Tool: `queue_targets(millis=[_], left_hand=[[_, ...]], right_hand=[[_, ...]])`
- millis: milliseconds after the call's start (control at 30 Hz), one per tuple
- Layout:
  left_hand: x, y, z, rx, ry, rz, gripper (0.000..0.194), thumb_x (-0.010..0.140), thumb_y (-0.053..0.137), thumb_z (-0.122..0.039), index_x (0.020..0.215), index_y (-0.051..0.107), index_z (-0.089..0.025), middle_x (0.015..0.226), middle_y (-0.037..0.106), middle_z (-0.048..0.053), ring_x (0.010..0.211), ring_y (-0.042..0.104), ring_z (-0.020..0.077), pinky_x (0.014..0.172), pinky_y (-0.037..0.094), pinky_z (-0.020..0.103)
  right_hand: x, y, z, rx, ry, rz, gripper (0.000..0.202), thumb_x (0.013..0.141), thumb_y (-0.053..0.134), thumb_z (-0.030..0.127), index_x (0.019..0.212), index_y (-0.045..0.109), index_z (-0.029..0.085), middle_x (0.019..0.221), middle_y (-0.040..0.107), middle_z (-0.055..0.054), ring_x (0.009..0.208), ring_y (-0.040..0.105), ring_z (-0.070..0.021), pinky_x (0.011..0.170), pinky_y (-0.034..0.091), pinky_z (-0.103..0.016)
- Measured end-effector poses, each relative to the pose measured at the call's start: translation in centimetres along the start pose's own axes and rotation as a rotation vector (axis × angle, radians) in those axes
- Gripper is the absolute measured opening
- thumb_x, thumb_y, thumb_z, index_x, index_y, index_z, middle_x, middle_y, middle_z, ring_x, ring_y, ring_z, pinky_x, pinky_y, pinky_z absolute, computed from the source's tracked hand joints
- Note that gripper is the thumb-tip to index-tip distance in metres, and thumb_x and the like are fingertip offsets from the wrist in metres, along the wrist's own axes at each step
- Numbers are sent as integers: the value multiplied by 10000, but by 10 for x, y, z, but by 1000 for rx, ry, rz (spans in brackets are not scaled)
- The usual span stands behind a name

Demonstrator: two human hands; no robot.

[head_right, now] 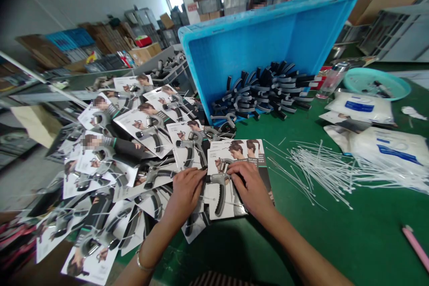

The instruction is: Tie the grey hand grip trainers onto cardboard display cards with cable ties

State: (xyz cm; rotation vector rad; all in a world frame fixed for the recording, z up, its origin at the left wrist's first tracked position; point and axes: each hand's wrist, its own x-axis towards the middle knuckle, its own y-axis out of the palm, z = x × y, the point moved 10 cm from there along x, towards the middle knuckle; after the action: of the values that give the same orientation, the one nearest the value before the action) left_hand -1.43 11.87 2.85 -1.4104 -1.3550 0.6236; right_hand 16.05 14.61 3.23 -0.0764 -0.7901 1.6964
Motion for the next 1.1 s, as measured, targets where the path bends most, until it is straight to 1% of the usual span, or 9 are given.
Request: queue_targets(millis=[167, 267, 367, 500, 633, 733, 900, 1000, 1100], left_hand=[[10, 8, -6, 13, -40, -2, 284, 953, 443, -147, 1188, 601, -170, 1048, 699, 87, 1071, 544, 272, 944, 349, 472], [15, 9, -7, 30, -55, 9, 272, 954, 431, -144, 1141, 625, -185, 984, 699, 81, 988, 567, 267, 891, 365, 459], [14, 12, -8, 33, -51, 32, 295, 946, 437, -134, 1174, 620, -176, 938, 692, 85, 941, 575, 262, 877, 384, 449], [11, 17, -7, 5, -52, 59, 337, 937, 453, -129, 1244, 590, -159, 976, 689, 98, 945, 573, 263, 889, 404, 450], [8, 9, -2, -100, -63, 56, 294, 955, 450, -155, 1193, 621, -182, 991, 691, 81, 954, 578, 249, 904, 424, 438], [-1, -1, 0, -185, -38, 23, 285, 958, 446, -151, 1182, 617, -197, 1041, 687, 77, 994, 581, 240, 919, 438, 423], [-29, -17, 12, -199, -5, -120, 292, 940, 465, -122, 1189, 598, -197, 1110, 673, 83, 1079, 569, 242, 969, 427, 442], [-46, -18, 25, -160, -58, -145, 278, 937, 477, -132, 1177, 602, -197, 1109, 671, 88, 1083, 572, 250, 971, 432, 456], [-55, -12, 32, -146, -88, -117, 257, 941, 471, -148, 1150, 612, -199, 1077, 676, 90, 1066, 577, 259, 967, 439, 470]], right_hand=[[-4, 0, 15, -168, -64, -9, 134, 970, 479, 177, 1005, 604, 209, 1084, 646, -64, 1038, 543, -238, 937, 387, -421], [-8, 8, 30, -280, -127, 51, 149, 973, 474, 181, 1058, 596, 200, 1052, 654, -66, 995, 541, -245, 920, 384, -427], [-7, 18, 41, -372, -151, 129, 169, 970, 496, 241, 1094, 588, 173, 1029, 652, -88, 967, 535, -264, 900, 393, -443], [1, 30, 45, -475, -136, 198, 250, 935, 558, 311, 1128, 591, 156, 1029, 627, -121, 961, 525, -295, 869, 404, -463], [7, 38, 40, -424, -125, 217, 166, 952, 525, 259, 1079, 615, 200, 1013, 614, -98, 971, 528, -279, 865, 409, -443], [6, 36, 33, -353, -105, 195, 168, 974, 480, 224, 1071, 616, 209, 986, 607, -85, 957, 529, -260, 867, 410, -433], [4, 32, 31, -284, -104, 175, 184, 983, 465, 213, 1079, 622, 218, 992, 604, -83, 959, 527, -253, 871, 412, -436], [4, 30, 33, -250, -106, 160, 185, 983, 470, 213, 1081, 626, 213, 992, 610, -83, 960, 529, -249, 870, 414, -432], [5, 29, 33, -222, -105, 149, 183, 980, 476, 210, 1077, 631, 210, 999, 619, -81, 971, 532, -246, 883, 413, -429]])
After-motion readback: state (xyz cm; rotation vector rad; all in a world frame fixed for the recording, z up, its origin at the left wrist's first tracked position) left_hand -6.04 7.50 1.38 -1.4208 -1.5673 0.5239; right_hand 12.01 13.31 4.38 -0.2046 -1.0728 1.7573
